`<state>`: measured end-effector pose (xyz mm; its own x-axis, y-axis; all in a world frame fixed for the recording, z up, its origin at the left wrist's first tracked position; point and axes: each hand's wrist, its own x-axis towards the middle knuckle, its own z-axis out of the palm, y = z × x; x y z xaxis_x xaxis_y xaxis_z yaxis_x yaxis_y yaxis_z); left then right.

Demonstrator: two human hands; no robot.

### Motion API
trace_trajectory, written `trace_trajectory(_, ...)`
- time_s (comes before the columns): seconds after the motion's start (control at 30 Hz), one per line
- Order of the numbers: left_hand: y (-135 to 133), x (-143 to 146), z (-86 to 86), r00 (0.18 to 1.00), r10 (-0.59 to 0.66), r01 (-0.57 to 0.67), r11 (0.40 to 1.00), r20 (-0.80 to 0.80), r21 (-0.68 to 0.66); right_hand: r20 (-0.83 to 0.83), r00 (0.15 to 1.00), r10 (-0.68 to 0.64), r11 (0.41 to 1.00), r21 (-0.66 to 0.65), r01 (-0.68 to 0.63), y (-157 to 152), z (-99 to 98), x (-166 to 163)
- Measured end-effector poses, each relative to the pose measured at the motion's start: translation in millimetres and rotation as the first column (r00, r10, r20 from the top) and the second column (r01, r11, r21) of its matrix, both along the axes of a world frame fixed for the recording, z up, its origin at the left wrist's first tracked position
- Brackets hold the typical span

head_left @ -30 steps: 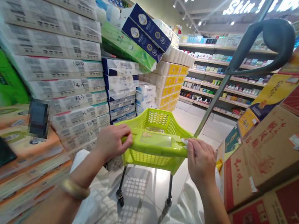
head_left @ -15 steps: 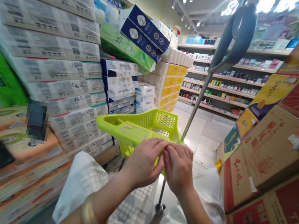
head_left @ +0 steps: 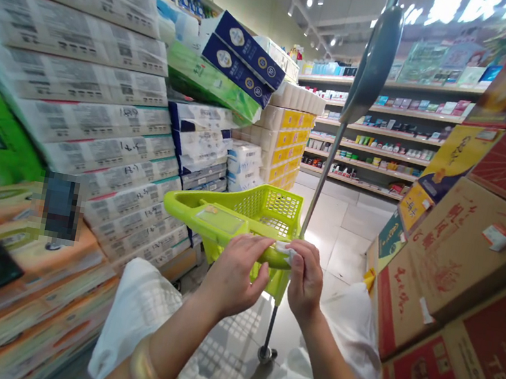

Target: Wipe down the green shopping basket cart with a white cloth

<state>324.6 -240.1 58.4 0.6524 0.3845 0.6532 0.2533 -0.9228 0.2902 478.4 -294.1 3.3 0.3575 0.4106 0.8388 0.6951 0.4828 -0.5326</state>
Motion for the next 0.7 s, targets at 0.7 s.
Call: trace_trajectory(0.7, 3, 8, 34.0, 0.980, 0.197, -0.198, 0.974, -0.015, -0.115, -0.888, 0.270, 0.371, 0.846, 0.204, -0.493, 51, 61.2, -1)
